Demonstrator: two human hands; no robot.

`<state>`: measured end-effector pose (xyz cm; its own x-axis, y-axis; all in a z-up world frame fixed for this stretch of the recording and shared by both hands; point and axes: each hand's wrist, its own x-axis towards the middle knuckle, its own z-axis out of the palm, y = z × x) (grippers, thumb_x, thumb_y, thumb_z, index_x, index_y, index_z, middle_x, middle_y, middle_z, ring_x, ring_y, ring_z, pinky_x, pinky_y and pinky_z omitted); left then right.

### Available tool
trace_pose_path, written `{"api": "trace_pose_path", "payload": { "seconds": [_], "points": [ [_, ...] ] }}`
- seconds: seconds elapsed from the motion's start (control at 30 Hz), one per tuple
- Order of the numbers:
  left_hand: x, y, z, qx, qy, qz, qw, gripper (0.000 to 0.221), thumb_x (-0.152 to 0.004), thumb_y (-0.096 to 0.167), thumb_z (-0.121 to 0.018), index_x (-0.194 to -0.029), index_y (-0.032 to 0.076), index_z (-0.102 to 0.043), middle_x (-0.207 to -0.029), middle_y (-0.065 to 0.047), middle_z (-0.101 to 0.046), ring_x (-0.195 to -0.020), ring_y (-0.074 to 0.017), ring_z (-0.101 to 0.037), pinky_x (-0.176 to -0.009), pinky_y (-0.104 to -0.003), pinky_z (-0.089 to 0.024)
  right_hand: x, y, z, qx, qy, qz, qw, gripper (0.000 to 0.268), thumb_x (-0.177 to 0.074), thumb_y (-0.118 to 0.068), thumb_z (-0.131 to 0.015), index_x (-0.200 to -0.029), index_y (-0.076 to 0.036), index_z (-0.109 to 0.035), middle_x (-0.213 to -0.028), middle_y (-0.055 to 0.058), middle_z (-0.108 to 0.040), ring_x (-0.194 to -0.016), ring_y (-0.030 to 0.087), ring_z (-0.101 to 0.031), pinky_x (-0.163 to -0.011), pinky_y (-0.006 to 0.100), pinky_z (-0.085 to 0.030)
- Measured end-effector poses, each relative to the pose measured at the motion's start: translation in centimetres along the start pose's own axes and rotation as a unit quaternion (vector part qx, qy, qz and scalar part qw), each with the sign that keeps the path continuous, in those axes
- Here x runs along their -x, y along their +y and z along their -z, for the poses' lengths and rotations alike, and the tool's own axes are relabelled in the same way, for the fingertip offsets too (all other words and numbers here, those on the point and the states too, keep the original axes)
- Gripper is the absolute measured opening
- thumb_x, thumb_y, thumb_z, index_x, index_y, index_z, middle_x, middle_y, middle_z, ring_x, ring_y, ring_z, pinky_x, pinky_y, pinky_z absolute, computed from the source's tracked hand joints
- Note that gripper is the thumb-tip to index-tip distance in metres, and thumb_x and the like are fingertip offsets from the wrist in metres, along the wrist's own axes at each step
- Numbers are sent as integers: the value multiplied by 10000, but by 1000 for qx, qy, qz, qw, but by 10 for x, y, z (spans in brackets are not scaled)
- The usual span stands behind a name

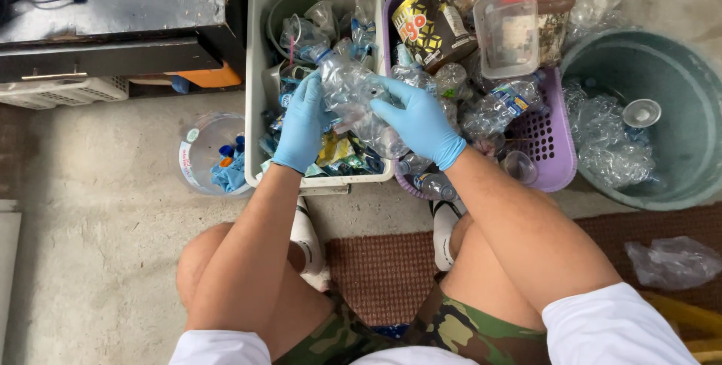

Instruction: Sorting plastic bottles and containers into different bins and cutting them with scissors.

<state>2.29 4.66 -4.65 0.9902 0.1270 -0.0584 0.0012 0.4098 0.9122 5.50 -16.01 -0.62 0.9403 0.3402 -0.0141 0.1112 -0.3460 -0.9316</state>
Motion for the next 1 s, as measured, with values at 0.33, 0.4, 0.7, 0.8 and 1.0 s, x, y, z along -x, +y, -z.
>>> {"api": "trace_pose_path", "payload": {
  "seconds": [0.33, 0.4, 0.7, 0.8, 1.0],
  "points": [
    [4, 36, -23, 30, 81, -18, 996, 626, -916, 174, -805, -1409, -7, -464, -1135, -74, -559, -923, -184, -659, -769, -332, -651, 8, -32, 6, 32, -63, 0, 998, 937, -852, -322, -873, -1586, -94, -336, -1336, 196, -635, -1063, 256, -674, -946, 407, -598],
    [-9, 24, -7, 34, 161, -14, 986, 669, -956, 254, -785, -1453, -2, -418, -1221, -101, -523, -1036, -198, -608, -890, -421, -600, 15, -45, 10, 137, -89, 53, 985, 1199, -779, -242, -934, -1624, -54, -105, -1439, 334, -447, -1230, 468, -578, -998, 558, -553],
    [-10, 29, -61, 87, 112, 14, 990, 521, -989, 339, -699, -1374, 37, -518, -1103, -71, -598, -965, -181, -666, -878, -328, -609, 15, 2, 49, 224, 26, 97, 969, 994, -734, -403, -898, -1548, -109, -409, -1385, 182, -549, -1292, 399, -561, -1094, 511, -469],
    [-4, 24, -73, -70, 36, -97, 992, 274, -1068, 213, -617, -1300, 67, -615, -1293, -109, -661, -1254, -197, -604, -1132, -410, -461, 25, 5, 98, 241, 57, 60, 967, 913, -747, -389, -883, -1505, -85, -477, -1361, 183, -594, -1286, 378, -565, -1113, 486, -441],
    [13, 37, -92, -286, -89, -140, 944, 260, -1039, 177, -521, -1217, 20, -628, -1177, -110, -684, -1115, -213, -639, -993, -355, -518, 46, 29, 197, 109, 137, -128, 976, 783, -850, -382, -768, -1513, -112, -448, -1488, 47, -552, -1315, 150, -532, -1083, 306, -397]
  ]
}}
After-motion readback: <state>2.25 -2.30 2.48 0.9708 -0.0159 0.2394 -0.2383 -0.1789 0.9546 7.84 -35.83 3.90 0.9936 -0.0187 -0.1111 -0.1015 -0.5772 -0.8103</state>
